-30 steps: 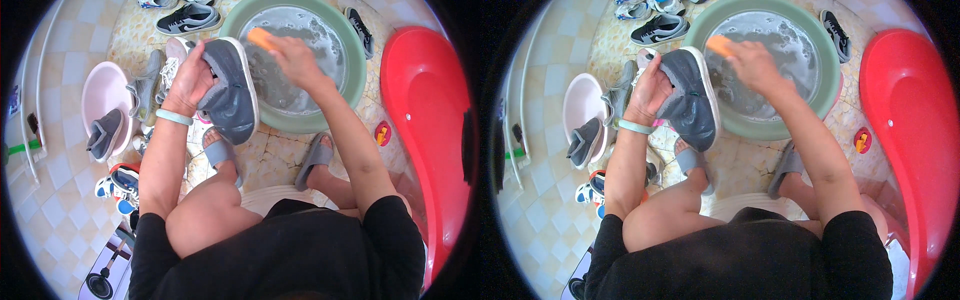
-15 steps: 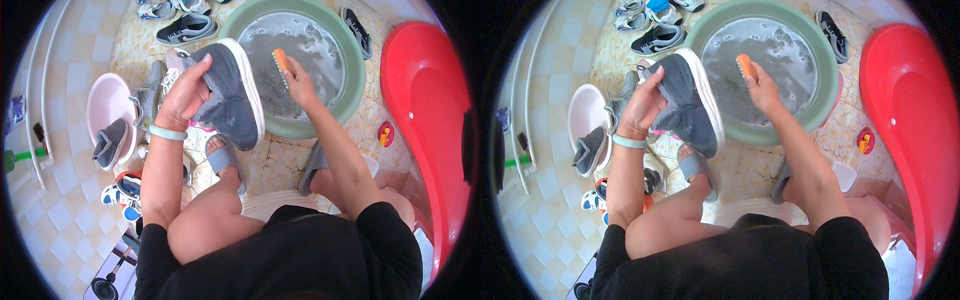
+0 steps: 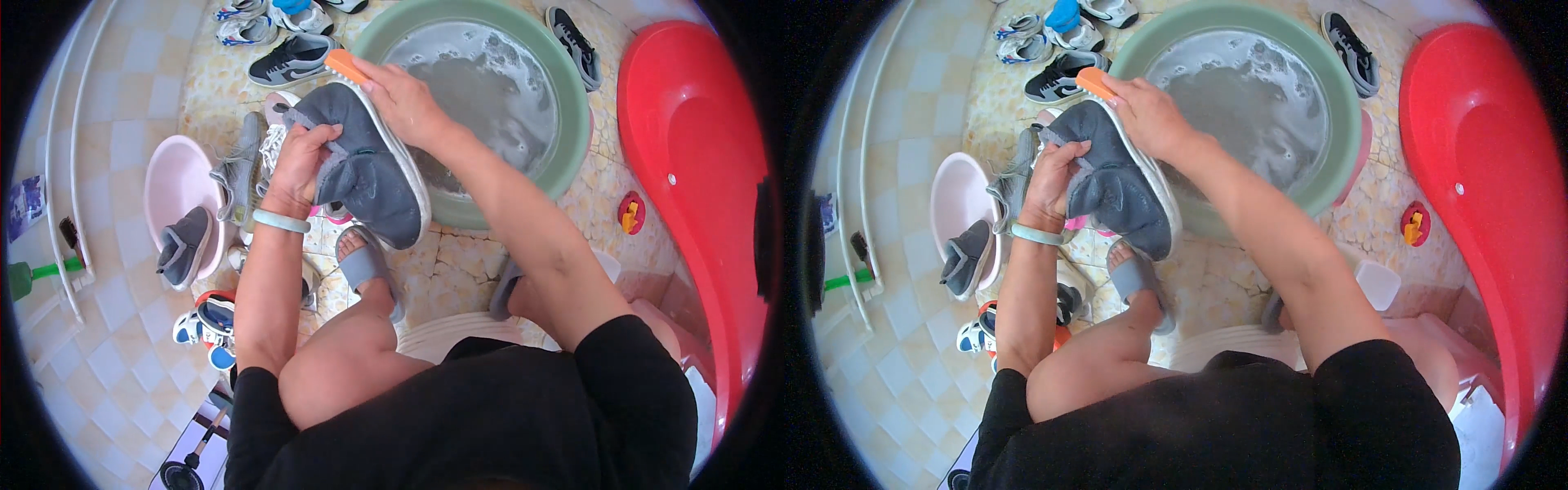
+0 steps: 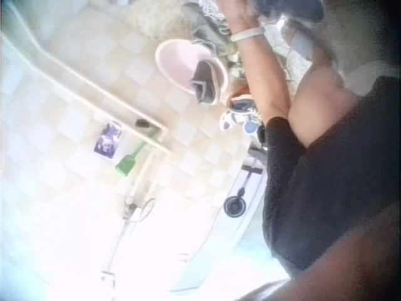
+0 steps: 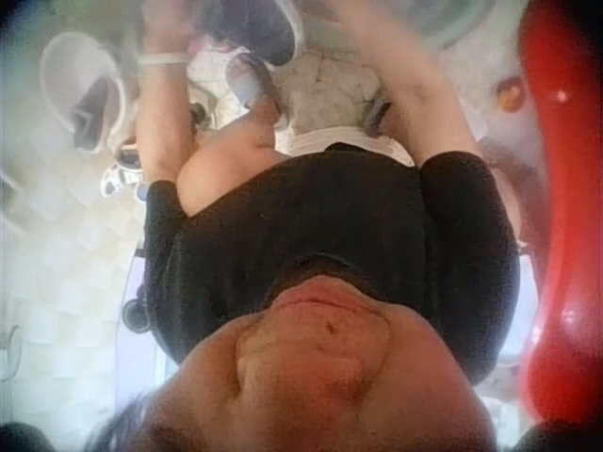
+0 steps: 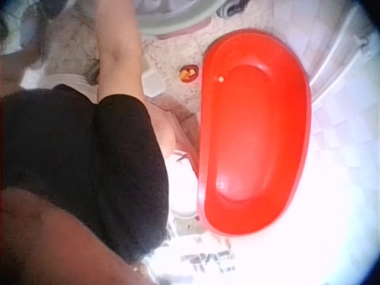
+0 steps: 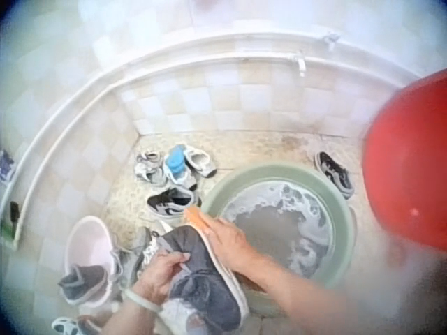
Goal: The person scrubs a grey shoe with an orange brush over a basin of soapy water, cleaning the upper fabric and the white sole by hand.
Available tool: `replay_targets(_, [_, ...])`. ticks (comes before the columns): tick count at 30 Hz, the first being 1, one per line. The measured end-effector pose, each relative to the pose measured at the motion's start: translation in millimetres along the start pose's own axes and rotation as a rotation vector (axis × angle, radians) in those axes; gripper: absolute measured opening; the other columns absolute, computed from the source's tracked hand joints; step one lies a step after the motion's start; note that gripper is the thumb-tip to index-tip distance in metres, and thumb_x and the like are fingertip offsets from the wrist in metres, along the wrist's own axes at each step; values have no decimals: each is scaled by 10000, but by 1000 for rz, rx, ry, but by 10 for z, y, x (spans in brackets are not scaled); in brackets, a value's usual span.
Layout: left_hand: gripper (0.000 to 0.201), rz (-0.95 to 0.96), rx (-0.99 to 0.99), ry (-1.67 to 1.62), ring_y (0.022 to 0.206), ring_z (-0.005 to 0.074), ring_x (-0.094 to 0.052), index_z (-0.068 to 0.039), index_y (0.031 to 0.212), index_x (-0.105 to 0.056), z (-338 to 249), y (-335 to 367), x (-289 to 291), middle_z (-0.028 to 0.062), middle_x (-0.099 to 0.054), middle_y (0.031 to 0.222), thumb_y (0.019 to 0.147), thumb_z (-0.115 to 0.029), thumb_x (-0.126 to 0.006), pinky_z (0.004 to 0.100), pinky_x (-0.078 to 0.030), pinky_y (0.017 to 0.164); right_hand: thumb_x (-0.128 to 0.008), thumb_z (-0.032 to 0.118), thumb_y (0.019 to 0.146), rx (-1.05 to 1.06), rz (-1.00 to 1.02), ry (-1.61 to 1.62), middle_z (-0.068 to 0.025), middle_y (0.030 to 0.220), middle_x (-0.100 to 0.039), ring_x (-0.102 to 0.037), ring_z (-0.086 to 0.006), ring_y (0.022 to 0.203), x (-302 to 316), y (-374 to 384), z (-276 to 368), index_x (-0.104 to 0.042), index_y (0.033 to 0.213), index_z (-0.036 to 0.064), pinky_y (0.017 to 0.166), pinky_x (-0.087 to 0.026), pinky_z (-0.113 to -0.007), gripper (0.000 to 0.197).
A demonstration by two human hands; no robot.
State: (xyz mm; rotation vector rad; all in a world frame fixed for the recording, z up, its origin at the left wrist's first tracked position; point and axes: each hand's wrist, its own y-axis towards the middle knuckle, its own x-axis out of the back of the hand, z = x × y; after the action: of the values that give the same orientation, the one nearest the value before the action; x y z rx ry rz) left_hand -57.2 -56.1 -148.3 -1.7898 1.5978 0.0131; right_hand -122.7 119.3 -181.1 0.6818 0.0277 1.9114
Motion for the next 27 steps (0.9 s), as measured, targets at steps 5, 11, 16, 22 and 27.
replay_targets(5, [233,-142,-34,-125,786,231,-670,25,1054,-568,16,108,316,123,-656,927,823,33,-533,355,-571,709,-525,128,926,-1,116,146,-209,1097,-566,-569,-366,992,189,-790,98,-506,1320,76,869,-462,-400,397])
replay_targets(11, [233,-76,-13,-87,818,242,-669,43,1058,-568,163,40,199,135,-655,955,829,35,-523,369,-567,747,-546,125,913,43,40,-10,-201,1173,-566,-580,-350,1037,29,-486,-123,-518,1310,73,902,-460,-385,401])
replay_targets(16, [319,85,-100,-92,943,234,-646,29,1135,-556,-21,-111,-86,116,-644,1051,819,45,-524,387,-532,855,-500,233,949,-186,-18,4,-202,1065,-620,-604,-328,950,15,223,-332,-483,1330,55,857,-468,-403,421])
replay_targets(22, [379,203,2,-588,1026,344,-616,35,1199,-519,-250,-199,-39,186,-622,1126,832,-51,-480,481,-482,946,-500,301,959,-840,78,1031,-103,1053,-616,-611,-178,848,359,-346,-371,-465,1343,63,749,-515,-335,453])
replay_targets(27, [364,93,-134,-621,1020,334,-618,31,1196,-525,-75,-96,247,177,-626,1129,859,-100,-482,465,-490,933,-452,237,974,-1053,57,1610,-117,1352,-507,-548,-226,1161,320,-673,163,-414,1391,50,930,-500,-364,459])
